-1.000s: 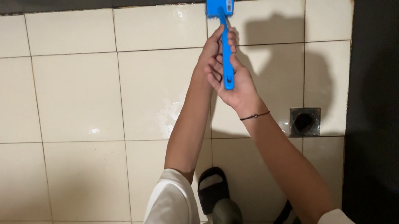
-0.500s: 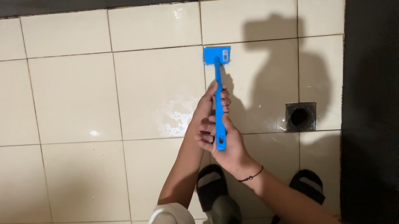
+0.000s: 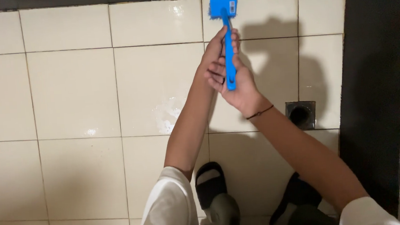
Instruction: The person uses a blue scrub brush to clean the grout lines and surface of a tiled floor. They scrub back and forth along the black border and between the white tiles, focusing on the area around a floor drain.
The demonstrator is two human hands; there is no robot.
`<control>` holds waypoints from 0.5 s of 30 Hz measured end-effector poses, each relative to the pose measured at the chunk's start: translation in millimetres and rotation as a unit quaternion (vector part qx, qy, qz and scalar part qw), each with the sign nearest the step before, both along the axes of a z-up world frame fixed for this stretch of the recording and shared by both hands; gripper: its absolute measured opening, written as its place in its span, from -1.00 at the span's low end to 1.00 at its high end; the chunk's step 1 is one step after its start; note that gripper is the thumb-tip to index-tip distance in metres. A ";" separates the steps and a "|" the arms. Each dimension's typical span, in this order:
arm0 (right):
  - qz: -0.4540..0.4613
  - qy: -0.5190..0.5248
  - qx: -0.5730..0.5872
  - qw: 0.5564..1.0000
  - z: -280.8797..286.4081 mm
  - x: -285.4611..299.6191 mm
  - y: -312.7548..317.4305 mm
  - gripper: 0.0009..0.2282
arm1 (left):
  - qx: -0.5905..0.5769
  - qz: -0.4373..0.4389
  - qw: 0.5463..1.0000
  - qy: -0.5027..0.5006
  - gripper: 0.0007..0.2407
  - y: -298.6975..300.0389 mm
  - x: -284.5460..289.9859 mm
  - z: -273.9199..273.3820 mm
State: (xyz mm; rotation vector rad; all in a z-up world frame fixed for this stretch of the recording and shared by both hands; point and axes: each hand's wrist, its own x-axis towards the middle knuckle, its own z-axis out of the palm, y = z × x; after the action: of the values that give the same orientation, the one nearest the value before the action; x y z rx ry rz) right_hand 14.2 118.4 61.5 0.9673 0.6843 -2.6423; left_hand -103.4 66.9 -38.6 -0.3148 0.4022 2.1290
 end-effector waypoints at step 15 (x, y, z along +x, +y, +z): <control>0.088 -0.102 0.039 0.990 33.4 130.4 -24.8 -0.55 | -0.142 -0.008 0.990 0.006 -0.72 -40.9 139.6 34.1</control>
State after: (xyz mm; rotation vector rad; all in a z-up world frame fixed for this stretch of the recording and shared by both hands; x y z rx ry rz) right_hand 144.6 93.7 94.9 1.1243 0.7884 -2.3419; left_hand 36.2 26.1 -4.5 -0.4596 0.7146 2.0594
